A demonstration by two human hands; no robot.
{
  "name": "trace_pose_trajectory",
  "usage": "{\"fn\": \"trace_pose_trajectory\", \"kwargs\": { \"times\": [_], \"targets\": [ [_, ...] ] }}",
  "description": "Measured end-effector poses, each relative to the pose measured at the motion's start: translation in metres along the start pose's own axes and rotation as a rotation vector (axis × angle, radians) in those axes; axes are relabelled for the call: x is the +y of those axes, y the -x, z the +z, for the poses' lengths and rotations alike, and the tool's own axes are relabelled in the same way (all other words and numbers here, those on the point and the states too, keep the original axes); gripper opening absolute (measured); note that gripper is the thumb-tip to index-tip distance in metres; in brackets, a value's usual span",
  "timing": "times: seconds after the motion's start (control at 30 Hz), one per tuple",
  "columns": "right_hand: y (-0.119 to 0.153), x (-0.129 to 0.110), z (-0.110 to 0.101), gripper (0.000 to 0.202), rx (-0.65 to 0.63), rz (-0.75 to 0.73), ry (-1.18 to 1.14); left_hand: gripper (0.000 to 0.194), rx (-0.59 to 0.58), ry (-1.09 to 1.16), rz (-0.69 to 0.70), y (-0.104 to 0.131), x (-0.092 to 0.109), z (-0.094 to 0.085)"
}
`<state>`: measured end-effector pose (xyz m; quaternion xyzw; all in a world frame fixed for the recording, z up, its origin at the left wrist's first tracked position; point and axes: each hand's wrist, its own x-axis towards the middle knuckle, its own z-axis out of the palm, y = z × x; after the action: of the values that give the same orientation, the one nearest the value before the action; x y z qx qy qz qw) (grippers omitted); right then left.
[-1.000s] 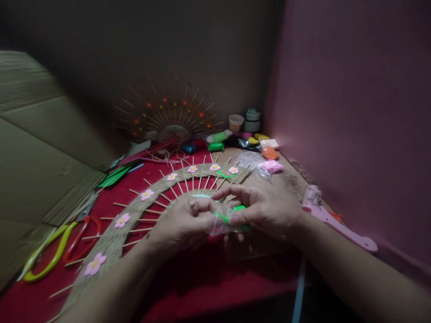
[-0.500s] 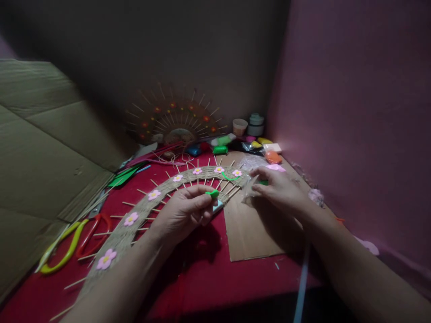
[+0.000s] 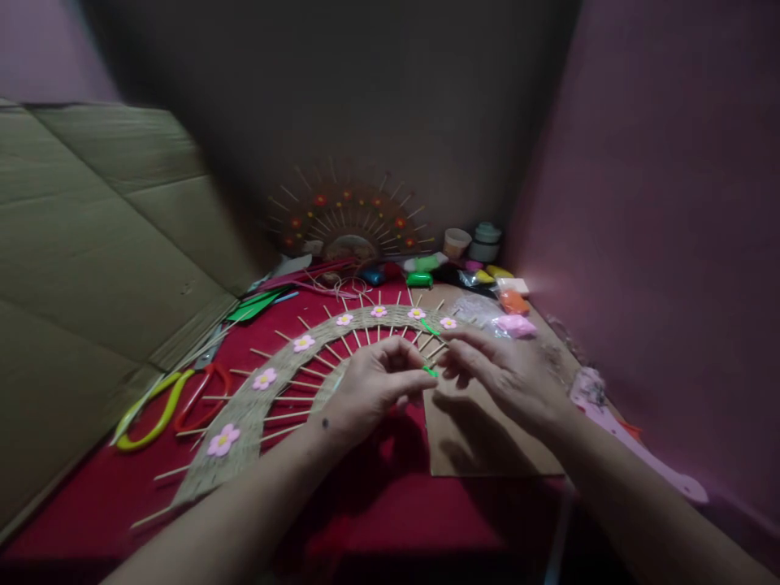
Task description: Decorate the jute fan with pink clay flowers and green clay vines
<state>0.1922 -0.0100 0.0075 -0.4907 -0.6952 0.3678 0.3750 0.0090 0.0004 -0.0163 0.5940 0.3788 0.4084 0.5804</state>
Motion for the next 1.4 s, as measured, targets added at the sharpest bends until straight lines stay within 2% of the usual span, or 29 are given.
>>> {"fn": "trace_pose_trajectory", "kwargs": {
  "times": [0.07,0.17,0.2,0.27,0.3,0.4,0.5,0.6,0.73,0.8,0.87,0.97,1.1,1.17,1.23,1.33,1.4],
  "targets": [
    [0.005,-0.008,0.013,0.036,-0.222,0.110,-0.264,0.009,0.045,-0.267,0.196,0.003,-0.003,0.003],
    [0.008,-0.006,0.029,0.032,-0.333,0.187,-0.556,0.007,0.090,-0.654,0.508,0.006,-0.013,0.003],
    [0.008,-0.003,0.032,0.030,-0.330,0.207,-0.612,0.008,0.091,-0.738,0.567,0.006,-0.016,0.003],
    [0.006,0.004,0.034,0.025,-0.297,0.247,-0.670,0.005,0.090,-0.812,0.601,0.006,-0.019,0.002],
    [0.005,0.007,0.033,0.023,-0.269,0.267,-0.677,0.003,0.094,-0.810,0.598,0.006,-0.019,0.002],
    [-0.003,0.013,0.022,0.026,-0.155,0.292,-0.656,0.018,0.132,-0.734,0.590,0.006,-0.015,0.003],
    [-0.015,0.013,0.009,0.030,-0.043,0.259,-0.619,0.012,0.154,-0.666,0.686,0.008,-0.011,0.006],
    [-0.026,0.007,0.004,0.028,0.007,0.226,-0.596,0.014,0.098,-0.646,0.821,0.011,-0.009,0.009],
    [-0.034,-0.003,0.008,0.021,0.058,0.217,-0.444,0.020,-0.038,-0.767,0.890,0.017,-0.003,0.019],
    [-0.035,-0.001,0.011,0.023,0.071,0.190,-0.360,0.022,-0.133,-0.838,1.006,0.019,0.001,0.030],
    [-0.034,0.006,0.013,0.023,0.059,0.155,-0.369,0.023,-0.253,-0.899,1.166,0.020,0.001,0.042],
    [-0.032,0.019,0.014,0.022,0.016,0.149,-0.448,0.031,-0.324,-0.986,1.317,0.018,-0.012,0.055],
    [-0.026,0.026,0.015,0.026,-0.031,0.166,-0.534,0.027,-0.392,-1.105,1.320,0.012,-0.035,0.057],
    [-0.024,0.027,0.015,0.027,-0.017,0.153,-0.531,0.025,-0.387,-1.100,1.285,0.011,-0.036,0.055],
    [-0.021,0.027,0.015,0.026,0.001,0.143,-0.434,0.027,-0.331,-1.056,1.248,0.013,-0.028,0.052],
    [-0.020,0.026,0.014,0.024,0.056,0.152,-0.273,0.026,-0.222,-1.076,1.140,0.027,-0.003,0.042],
    [-0.021,0.026,0.013,0.024,0.085,0.153,-0.229,0.022,-0.195,-1.151,0.903,0.042,0.013,0.022]
  ]
}}
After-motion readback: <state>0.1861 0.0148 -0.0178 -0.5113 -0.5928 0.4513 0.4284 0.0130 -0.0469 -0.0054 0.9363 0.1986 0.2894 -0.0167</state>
